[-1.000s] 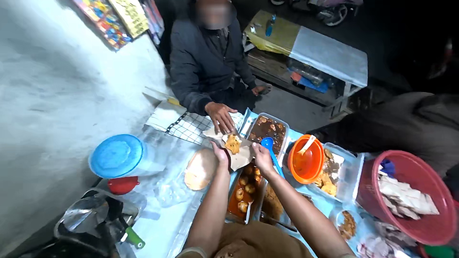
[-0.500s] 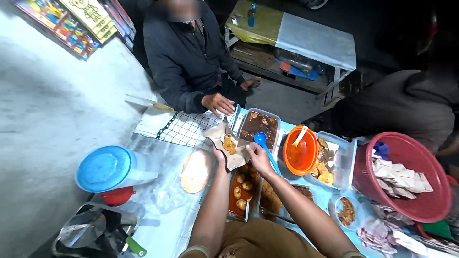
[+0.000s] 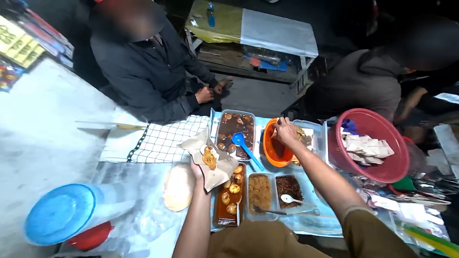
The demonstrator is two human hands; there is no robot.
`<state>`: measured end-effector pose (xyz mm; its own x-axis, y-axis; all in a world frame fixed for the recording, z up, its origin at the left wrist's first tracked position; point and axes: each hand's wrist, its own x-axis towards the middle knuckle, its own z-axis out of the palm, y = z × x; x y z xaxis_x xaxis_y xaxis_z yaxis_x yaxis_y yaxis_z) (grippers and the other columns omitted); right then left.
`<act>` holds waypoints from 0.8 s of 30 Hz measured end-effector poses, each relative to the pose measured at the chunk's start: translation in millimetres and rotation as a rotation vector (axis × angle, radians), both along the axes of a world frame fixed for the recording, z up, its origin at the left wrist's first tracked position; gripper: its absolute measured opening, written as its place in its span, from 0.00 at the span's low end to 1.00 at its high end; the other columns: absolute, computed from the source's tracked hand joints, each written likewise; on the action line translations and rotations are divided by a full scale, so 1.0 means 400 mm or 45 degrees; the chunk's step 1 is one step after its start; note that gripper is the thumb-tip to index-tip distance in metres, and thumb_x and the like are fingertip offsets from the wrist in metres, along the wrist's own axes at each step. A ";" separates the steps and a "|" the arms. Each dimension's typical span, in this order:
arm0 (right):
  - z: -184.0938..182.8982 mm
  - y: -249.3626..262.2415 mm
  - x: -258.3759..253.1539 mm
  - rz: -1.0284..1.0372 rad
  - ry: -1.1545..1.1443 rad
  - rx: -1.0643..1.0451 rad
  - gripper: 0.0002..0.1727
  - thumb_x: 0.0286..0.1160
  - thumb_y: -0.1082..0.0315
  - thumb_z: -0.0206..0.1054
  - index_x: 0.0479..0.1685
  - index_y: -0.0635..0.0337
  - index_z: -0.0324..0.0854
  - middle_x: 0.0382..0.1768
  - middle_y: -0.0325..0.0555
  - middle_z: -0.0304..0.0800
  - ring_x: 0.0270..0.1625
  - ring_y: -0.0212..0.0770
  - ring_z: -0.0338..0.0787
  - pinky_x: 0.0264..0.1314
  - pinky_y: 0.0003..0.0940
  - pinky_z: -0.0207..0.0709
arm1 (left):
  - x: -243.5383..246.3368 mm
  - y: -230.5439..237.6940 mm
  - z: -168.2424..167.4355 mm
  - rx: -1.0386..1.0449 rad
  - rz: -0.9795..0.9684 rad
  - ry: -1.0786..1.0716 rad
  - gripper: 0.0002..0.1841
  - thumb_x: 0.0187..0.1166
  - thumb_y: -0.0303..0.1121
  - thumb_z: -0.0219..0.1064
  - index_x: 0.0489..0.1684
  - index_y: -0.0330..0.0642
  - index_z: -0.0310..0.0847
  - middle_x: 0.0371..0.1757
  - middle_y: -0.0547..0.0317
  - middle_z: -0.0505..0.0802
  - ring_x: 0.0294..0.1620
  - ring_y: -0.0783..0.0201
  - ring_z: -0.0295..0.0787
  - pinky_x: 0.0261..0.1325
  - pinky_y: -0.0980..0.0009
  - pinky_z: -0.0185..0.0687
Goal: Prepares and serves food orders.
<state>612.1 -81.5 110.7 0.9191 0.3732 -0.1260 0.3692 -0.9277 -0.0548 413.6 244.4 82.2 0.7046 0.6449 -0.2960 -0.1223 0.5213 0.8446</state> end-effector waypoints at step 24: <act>0.069 -0.141 -0.123 -0.351 0.235 0.053 0.19 0.84 0.58 0.58 0.60 0.60 0.85 0.58 0.59 0.92 0.64 0.61 0.90 0.66 0.63 0.79 | 0.053 -0.313 0.085 -0.431 -0.411 -0.118 0.27 0.96 0.43 0.24 0.78 0.45 0.64 0.55 0.64 0.90 0.55 0.78 0.88 0.57 0.75 0.86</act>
